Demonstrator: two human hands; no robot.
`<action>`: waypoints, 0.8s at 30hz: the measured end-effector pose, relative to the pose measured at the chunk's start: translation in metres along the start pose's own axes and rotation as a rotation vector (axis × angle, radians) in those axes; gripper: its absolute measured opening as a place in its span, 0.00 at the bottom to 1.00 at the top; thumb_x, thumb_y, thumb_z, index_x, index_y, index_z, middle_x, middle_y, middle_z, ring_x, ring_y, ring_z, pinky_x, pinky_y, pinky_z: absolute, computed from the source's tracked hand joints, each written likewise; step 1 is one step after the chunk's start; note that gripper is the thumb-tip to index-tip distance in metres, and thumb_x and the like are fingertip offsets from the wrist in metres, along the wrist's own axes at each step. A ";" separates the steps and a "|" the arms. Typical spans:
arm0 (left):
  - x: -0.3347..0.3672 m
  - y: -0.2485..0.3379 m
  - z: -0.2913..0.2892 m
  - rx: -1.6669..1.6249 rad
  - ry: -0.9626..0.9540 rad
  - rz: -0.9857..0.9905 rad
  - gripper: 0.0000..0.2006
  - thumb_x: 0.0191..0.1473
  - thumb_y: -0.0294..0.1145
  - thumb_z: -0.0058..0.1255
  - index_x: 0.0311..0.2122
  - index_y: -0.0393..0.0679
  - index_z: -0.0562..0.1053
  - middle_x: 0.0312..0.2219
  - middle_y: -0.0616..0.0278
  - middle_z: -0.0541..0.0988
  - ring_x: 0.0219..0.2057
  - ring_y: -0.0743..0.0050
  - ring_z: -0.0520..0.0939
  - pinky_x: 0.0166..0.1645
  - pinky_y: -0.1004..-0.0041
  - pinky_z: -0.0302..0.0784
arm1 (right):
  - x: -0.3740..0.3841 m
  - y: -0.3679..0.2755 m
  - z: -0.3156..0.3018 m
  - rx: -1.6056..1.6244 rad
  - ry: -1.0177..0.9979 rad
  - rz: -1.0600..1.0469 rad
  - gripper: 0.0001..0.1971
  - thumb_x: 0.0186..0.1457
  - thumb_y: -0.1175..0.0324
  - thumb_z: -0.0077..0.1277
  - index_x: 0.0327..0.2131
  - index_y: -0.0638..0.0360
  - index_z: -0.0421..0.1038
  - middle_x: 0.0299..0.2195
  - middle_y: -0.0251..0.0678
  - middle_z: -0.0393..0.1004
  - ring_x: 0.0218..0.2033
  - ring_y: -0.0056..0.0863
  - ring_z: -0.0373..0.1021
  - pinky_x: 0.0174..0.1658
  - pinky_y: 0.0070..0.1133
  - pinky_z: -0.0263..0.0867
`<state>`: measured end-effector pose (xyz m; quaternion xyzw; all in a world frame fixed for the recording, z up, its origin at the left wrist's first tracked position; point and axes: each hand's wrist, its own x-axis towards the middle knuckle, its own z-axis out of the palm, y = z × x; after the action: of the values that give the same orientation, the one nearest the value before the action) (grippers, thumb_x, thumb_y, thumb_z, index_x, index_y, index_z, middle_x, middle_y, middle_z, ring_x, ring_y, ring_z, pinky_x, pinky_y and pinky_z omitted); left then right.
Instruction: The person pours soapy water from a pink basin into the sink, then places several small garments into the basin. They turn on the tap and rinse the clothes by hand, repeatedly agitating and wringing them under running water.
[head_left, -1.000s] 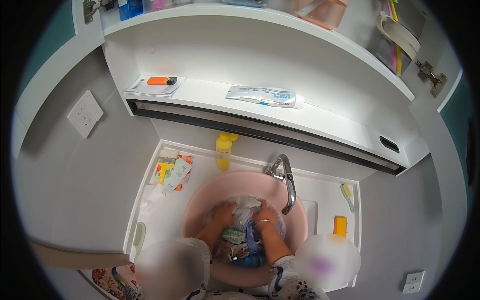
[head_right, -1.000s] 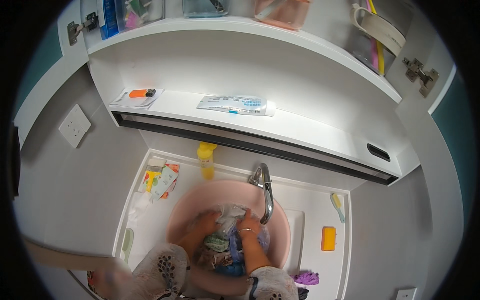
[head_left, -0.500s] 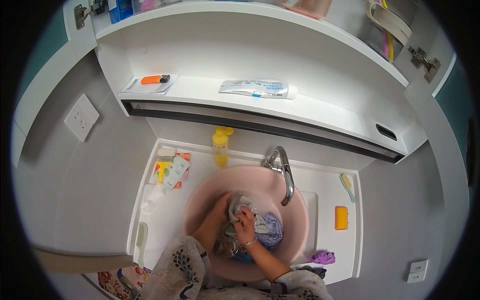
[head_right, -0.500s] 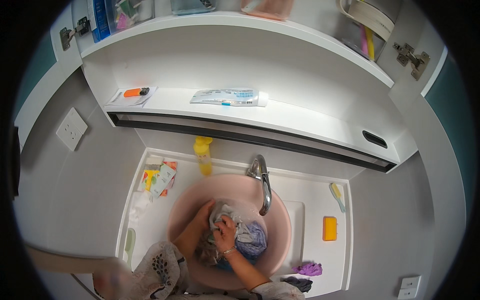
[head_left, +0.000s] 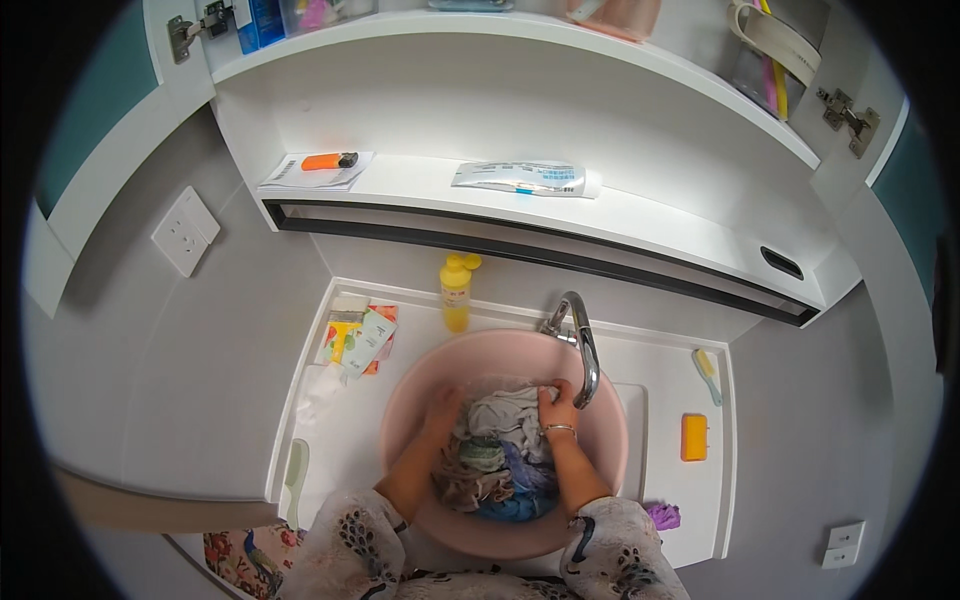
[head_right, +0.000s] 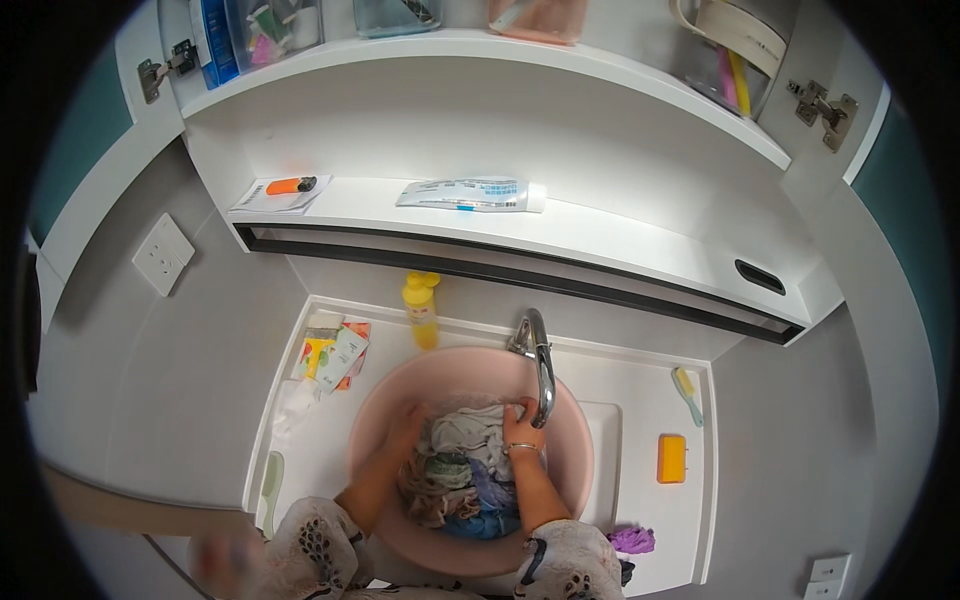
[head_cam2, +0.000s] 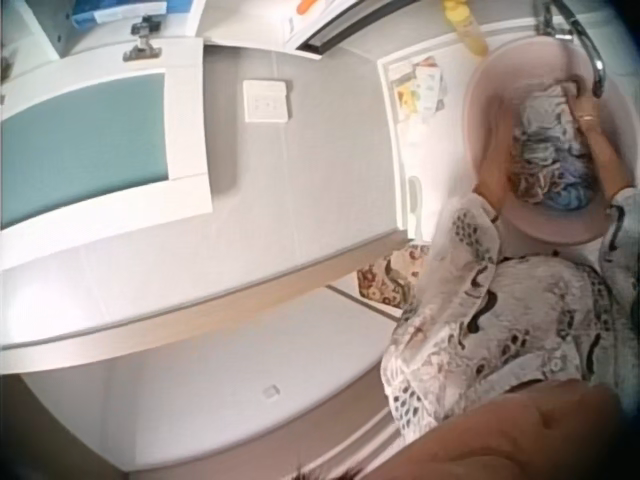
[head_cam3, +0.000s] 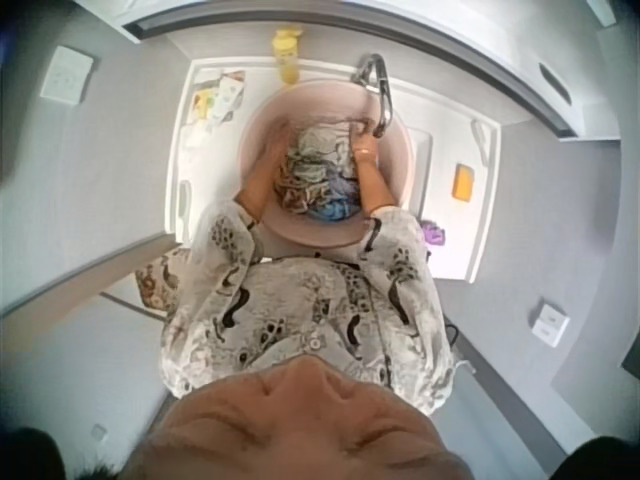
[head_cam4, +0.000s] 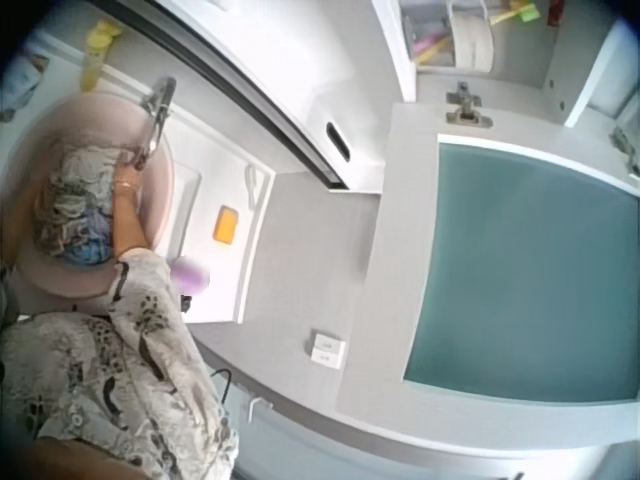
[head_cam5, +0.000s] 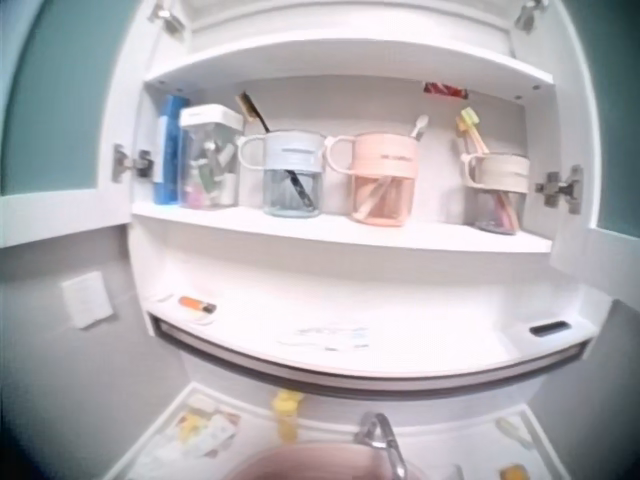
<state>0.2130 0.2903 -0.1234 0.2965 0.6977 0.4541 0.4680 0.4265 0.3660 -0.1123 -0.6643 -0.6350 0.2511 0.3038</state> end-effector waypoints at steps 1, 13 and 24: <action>0.010 -0.010 -0.005 -0.064 0.044 0.034 0.24 0.50 0.42 0.47 0.48 0.36 0.65 0.40 0.42 0.73 0.41 0.47 0.74 0.48 0.59 0.67 | -0.003 0.000 -0.007 0.012 0.022 0.051 0.21 0.49 0.50 0.49 0.42 0.52 0.67 0.30 0.50 0.73 0.35 0.45 0.71 0.39 0.34 0.65; 0.035 -0.022 0.017 0.077 -0.135 -0.073 0.22 0.46 0.40 0.52 0.47 0.45 0.68 0.36 0.55 0.75 0.36 0.58 0.75 0.44 0.59 0.69 | 0.001 0.037 0.050 0.010 -0.440 0.128 0.14 0.49 0.63 0.46 0.39 0.57 0.72 0.29 0.42 0.75 0.34 0.35 0.72 0.38 0.27 0.67; -0.004 -0.014 0.045 -0.624 -0.168 0.043 0.12 0.50 0.40 0.49 0.37 0.46 0.72 0.32 0.62 0.76 0.32 0.66 0.75 0.39 0.68 0.72 | -0.087 -0.081 -0.012 0.299 -0.170 -0.089 0.11 0.48 0.62 0.52 0.34 0.54 0.67 0.25 0.46 0.73 0.28 0.44 0.72 0.31 0.32 0.67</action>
<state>0.2561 0.2971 -0.1418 0.1899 0.4775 0.6297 0.5826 0.3730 0.2789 -0.0504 -0.5593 -0.6427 0.3847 0.3552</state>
